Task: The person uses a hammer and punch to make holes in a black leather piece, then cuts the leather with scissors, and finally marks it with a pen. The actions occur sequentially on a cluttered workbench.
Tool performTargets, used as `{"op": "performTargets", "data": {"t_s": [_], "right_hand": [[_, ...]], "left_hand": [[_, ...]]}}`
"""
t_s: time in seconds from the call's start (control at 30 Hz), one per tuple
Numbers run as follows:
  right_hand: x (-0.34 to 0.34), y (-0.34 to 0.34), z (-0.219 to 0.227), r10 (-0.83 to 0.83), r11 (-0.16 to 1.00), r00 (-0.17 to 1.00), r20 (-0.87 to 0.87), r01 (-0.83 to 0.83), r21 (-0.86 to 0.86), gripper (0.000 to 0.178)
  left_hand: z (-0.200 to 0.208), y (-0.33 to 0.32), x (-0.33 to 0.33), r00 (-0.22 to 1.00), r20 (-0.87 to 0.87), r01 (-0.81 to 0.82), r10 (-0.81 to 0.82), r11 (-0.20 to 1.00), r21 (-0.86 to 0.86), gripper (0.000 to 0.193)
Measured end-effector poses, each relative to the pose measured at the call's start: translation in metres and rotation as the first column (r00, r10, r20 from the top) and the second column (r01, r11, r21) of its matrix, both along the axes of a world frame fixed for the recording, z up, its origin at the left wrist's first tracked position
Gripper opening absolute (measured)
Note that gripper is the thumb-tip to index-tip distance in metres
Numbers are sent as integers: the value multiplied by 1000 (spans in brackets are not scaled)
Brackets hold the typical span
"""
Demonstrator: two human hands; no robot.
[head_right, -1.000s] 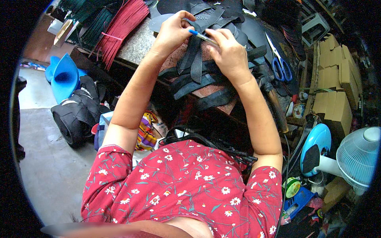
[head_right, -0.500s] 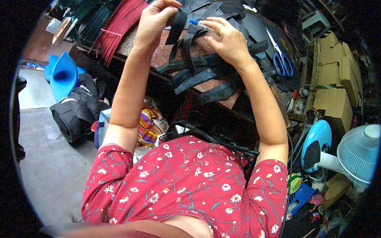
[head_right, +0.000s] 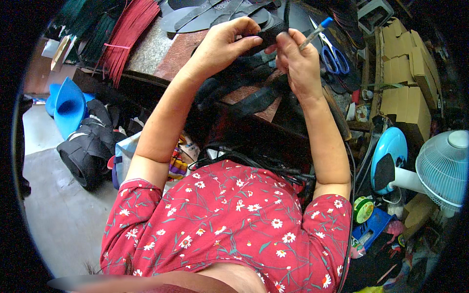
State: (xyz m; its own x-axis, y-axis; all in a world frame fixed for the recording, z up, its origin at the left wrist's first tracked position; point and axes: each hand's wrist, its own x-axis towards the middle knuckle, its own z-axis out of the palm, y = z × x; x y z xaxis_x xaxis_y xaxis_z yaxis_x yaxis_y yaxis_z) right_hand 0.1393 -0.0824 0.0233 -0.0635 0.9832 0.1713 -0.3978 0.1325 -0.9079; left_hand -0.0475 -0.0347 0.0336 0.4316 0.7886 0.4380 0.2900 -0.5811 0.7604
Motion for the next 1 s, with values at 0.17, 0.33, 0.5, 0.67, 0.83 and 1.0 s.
{"op": "performTargets", "data": {"t_s": [0.17,0.33,0.5,0.67,0.83,1.0], "right_hand": [[7,-8,1,-75,994,973,219,90,-60,9],[19,-9,-1,-204,979,977,54,204,13,11],[30,-5,-5,-332,943,912,241,314,114,12],[19,-6,-9,-615,777,625,482,373,507,16],[0,-14,-13,-475,864,718,509,268,427,12],[2,-19,-8,-441,857,731,521,172,485,11]], "left_hand": [[4,-12,6,993,-95,73,-71,997,19,24],[7,-14,-4,978,-209,13,-14,1000,-8,27],[8,-16,-12,960,-281,3,-13,999,-35,27],[8,-25,2,933,-305,-181,191,982,61,30],[-1,-28,15,986,-69,-160,152,980,-120,29],[-7,-26,5,997,64,-22,42,960,-279,24]]}}
